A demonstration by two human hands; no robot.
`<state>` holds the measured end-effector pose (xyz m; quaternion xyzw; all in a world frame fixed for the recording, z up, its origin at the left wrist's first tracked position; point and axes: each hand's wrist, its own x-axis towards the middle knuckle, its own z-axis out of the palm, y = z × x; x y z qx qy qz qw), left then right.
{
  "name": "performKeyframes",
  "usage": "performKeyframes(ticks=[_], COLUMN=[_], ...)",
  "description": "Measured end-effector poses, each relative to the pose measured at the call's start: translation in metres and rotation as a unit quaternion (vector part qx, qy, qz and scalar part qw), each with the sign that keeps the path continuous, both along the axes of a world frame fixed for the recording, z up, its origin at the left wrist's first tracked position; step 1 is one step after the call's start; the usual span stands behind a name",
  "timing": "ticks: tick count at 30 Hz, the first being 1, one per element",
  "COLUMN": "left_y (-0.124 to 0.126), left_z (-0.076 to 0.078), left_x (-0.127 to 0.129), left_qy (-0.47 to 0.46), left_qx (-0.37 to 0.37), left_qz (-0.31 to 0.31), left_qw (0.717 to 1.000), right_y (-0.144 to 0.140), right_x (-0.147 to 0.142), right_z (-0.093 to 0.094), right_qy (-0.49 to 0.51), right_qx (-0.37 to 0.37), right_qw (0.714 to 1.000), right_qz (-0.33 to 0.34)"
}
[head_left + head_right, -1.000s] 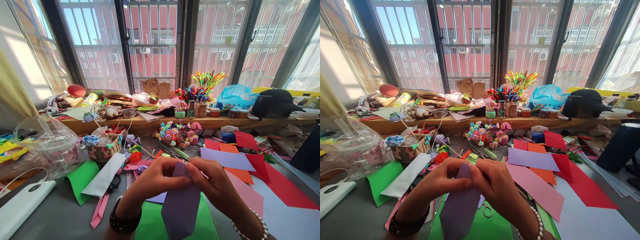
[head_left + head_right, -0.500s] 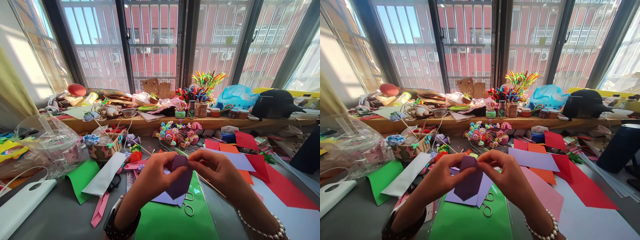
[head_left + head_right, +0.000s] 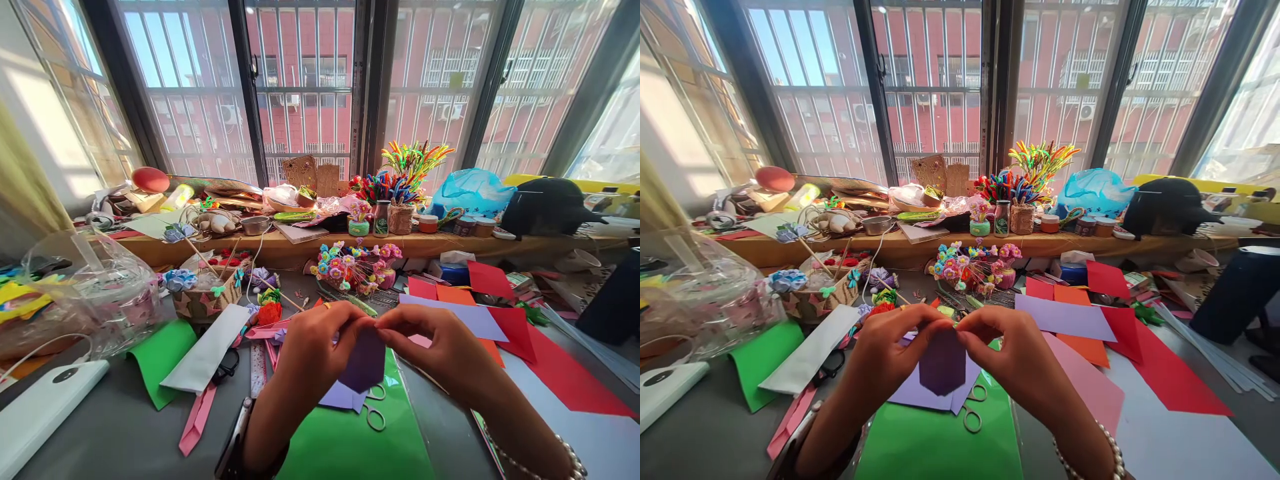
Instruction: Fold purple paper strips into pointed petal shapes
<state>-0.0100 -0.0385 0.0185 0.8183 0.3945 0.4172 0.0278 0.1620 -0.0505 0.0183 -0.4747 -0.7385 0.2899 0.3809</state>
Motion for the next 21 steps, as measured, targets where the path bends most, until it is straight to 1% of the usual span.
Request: performKeyframes(ticks=[3,5,7,9,11,14,17,21], left_y=[0.001,0.001,0.001,0.001,0.001,0.0,0.003,0.007], left_z=[0.006,0.01,0.009,0.006,0.002,0.0,0.002,0.003], left_x=[-0.009,-0.014,-0.013,-0.009,-0.003,0.001,-0.002,-0.003], left_qy=[-0.047,-0.061,-0.054,-0.034,-0.007,0.007,-0.019,-0.037], left_qx=[0.032,0.036,0.027,0.017,0.011,-0.011,-0.043,-0.054], left_qz=[0.051,0.062,0.039,0.011,-0.002,-0.006,-0.026,-0.037], left_qw=[0.997,0.996,0.997,0.999,1.0,1.0,0.999,0.997], right_y=[0.006,0.007,0.006,0.003,0.001,0.0,-0.001,0.0], right_x=[0.005,0.004,0.0,-0.005,-0.009,-0.01,-0.007,-0.003], right_z=[0.0,0.0,0.001,0.0,-0.001,-0.002,-0.002,-0.001], right_qy=[-0.014,0.007,0.04,0.055,0.043,0.024,0.032,0.043], right_qx=[-0.019,-0.005,0.016,0.026,0.028,0.032,0.021,-0.024], right_qw=[0.999,0.999,0.998,0.998,0.999,0.999,0.999,0.998], right_qz=[-0.03,-0.051,-0.042,-0.012,0.008,0.015,0.023,0.033])
